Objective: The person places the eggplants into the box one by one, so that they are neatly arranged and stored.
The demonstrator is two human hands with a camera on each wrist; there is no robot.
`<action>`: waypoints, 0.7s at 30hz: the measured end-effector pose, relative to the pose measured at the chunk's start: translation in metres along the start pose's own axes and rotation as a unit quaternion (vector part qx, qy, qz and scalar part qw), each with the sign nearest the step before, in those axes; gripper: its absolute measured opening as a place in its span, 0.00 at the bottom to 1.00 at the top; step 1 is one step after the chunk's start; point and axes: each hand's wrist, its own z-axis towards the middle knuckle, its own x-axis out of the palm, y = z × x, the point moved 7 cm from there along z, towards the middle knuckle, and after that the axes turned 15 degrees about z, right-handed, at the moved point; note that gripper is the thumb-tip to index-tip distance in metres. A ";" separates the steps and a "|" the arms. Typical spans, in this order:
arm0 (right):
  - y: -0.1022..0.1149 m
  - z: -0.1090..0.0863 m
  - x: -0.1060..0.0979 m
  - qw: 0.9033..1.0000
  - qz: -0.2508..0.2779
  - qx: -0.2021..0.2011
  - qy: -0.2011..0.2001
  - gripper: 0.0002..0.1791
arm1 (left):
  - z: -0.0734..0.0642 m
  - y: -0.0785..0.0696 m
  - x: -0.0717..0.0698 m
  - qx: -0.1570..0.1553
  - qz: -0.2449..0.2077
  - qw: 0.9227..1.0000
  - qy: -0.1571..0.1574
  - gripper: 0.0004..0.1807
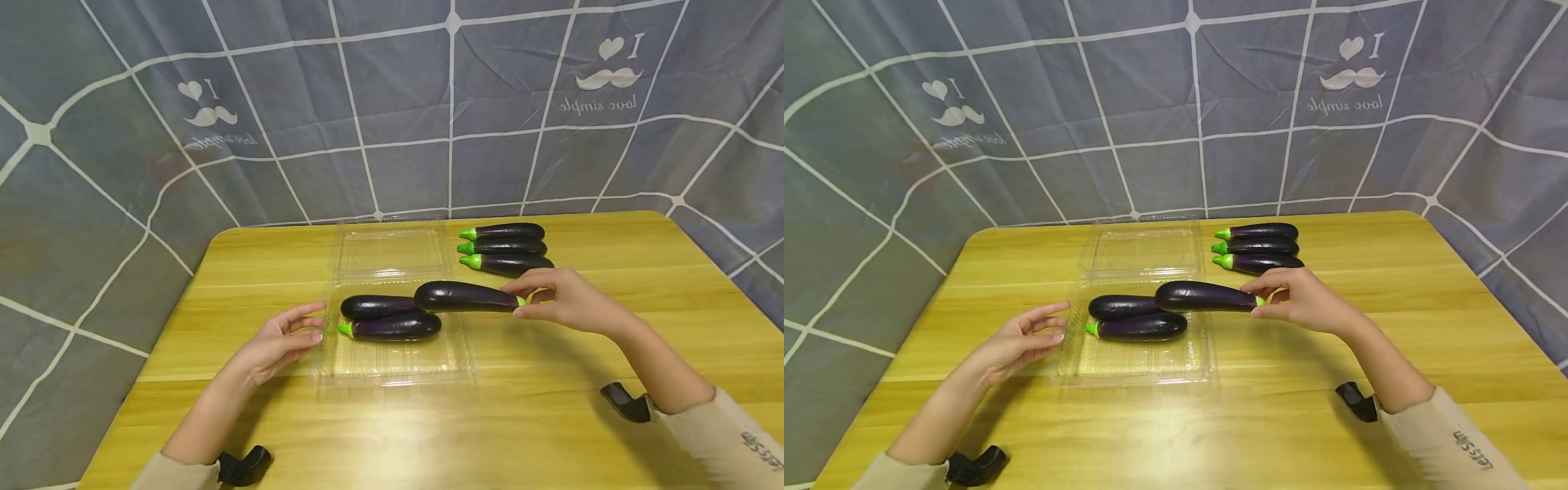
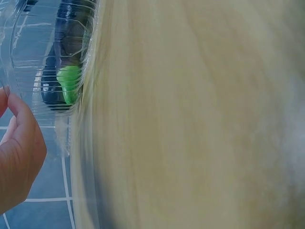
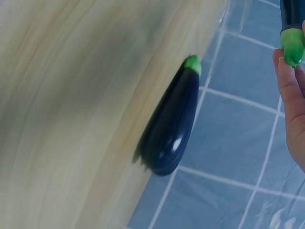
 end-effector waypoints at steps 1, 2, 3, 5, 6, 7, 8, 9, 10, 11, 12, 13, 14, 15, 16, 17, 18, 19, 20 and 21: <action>0.001 0.001 0.002 1.000 0.003 0.001 0.002 0.18 | 0.000 0.000 0.000 0.002 -0.001 1.000 0.000 0.34; 0.002 0.002 0.004 1.000 0.004 0.003 0.005 0.18 | 0.000 -0.001 0.000 0.003 -0.001 1.000 0.000 0.34; 0.003 0.003 0.007 1.000 0.007 0.005 0.008 0.18 | 0.000 -0.001 0.000 0.003 0.000 1.000 0.000 0.34; 0.005 0.006 0.013 1.000 0.011 0.008 0.017 0.18 | 0.000 -0.001 0.000 0.002 0.002 1.000 -0.001 0.34; 0.006 0.007 0.016 1.000 0.013 0.007 0.021 0.17 | 0.000 0.000 0.000 0.001 0.004 1.000 -0.001 0.34; 0.007 0.009 0.019 1.000 0.012 0.004 0.025 0.17 | 0.000 0.000 0.000 0.000 0.005 1.000 -0.002 0.35; 0.008 0.010 0.021 1.000 0.012 0.002 0.029 0.17 | 0.000 0.000 0.000 -0.002 0.006 1.000 -0.003 0.35; 0.010 0.011 0.024 0.999 0.012 -0.002 0.033 0.17 | 0.001 0.000 0.000 -0.002 0.006 1.000 -0.003 0.35; 0.011 0.012 0.027 0.999 0.011 -0.006 0.038 0.18 | 0.000 0.000 0.000 -0.002 0.006 1.000 -0.002 0.35; 0.011 0.013 0.030 0.999 0.012 -0.011 0.043 0.18 | 0.000 0.001 0.000 -0.004 0.004 1.000 -0.002 0.35; 0.012 0.014 0.032 0.999 0.012 -0.016 0.047 0.18 | 0.000 0.002 0.000 -0.003 0.004 1.000 -0.001 0.35; 0.013 0.015 0.034 0.998 0.013 -0.022 0.050 0.18 | 0.000 0.002 0.000 -0.003 0.003 1.000 -0.001 0.35; 0.014 0.016 0.036 0.998 0.013 -0.028 0.054 0.18 | 0.000 0.002 0.000 -0.003 0.002 1.000 0.000 0.35; 0.014 0.017 0.038 0.998 0.011 -0.032 0.055 0.18 | 0.001 0.002 0.000 -0.002 0.002 1.000 0.000 0.35; 0.014 0.017 0.040 0.998 0.010 -0.034 0.057 0.17 | 0.001 0.003 -0.001 -0.004 0.002 1.000 -0.001 0.35; 0.014 0.018 0.042 0.998 0.010 -0.033 0.059 0.17 | 0.001 0.003 0.000 -0.003 0.002 1.000 0.000 0.35; 0.013 0.019 0.043 0.998 0.009 -0.032 0.061 0.17 | 0.001 0.002 0.000 -0.002 0.003 1.000 0.001 0.35; 0.013 0.020 0.045 0.997 0.009 -0.030 0.064 0.17 | 0.001 0.003 0.000 -0.004 0.003 1.000 0.000 0.35; 0.013 0.021 0.047 0.997 0.008 -0.028 0.065 0.17 | 0.002 0.003 0.000 -0.005 0.004 1.000 -0.002 0.35; 0.013 0.022 0.048 0.997 0.008 -0.024 0.067 0.17 | 0.002 0.002 -0.001 -0.005 0.005 1.000 -0.002 0.35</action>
